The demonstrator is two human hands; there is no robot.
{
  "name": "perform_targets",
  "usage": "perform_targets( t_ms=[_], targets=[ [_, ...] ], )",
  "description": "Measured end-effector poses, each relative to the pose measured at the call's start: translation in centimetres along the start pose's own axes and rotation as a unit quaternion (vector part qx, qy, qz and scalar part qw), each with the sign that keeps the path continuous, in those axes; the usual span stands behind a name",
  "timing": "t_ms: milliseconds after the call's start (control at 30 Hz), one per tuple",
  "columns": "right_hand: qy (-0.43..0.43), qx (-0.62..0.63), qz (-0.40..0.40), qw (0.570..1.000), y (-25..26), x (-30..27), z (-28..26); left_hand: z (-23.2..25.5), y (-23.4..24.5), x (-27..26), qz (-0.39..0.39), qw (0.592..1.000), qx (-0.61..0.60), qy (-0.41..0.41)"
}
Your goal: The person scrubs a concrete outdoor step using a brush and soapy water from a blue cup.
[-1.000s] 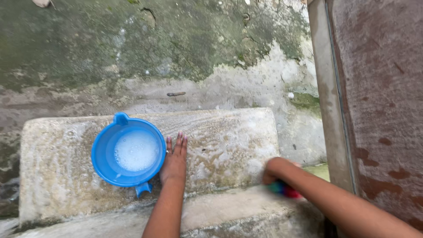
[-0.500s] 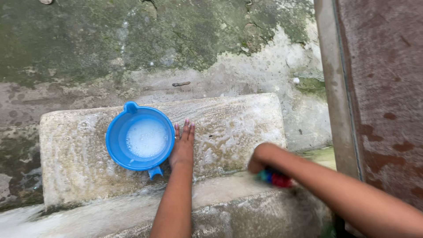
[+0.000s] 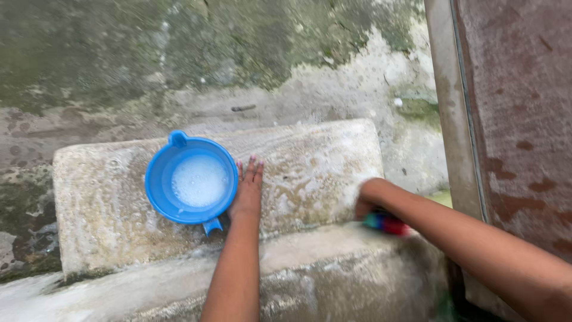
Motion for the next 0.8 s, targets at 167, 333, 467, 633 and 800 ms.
perform_targets(
  t_ms=[167,333,467,633,800],
  targets=[
    [-0.028,-0.022,0.001,0.999,0.0,0.3,3.0,0.1,-0.4,1.1,0.081,0.995,0.015,0.053],
    [0.144,0.006,-0.001,0.99,0.6,-1.6,-6.5,0.0,-1.0,1.4,0.015,1.0,0.015,0.009],
    [0.018,0.021,-0.007,1.0,-0.6,0.5,1.3,0.3,-1.9,2.1,0.08,0.996,0.024,0.036],
    [-0.029,-0.011,-0.006,1.0,-1.8,3.6,4.4,0.3,0.5,1.5,-0.002,1.0,-0.003,-0.001],
    [0.114,-0.042,-0.031,0.992,-1.7,3.8,-5.8,-3.2,8.0,-6.8,0.221,0.831,-0.497,-0.115]
  ],
)
Point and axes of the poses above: each hand's wrist, its own x-axis towards the middle knuckle, its own y-axis out of the back of the hand, z = x × y, the point moved 3 cm from there along x, towards the middle knuckle, and after that the axes turned 9 degrees about -y, right-handed, at the moved point
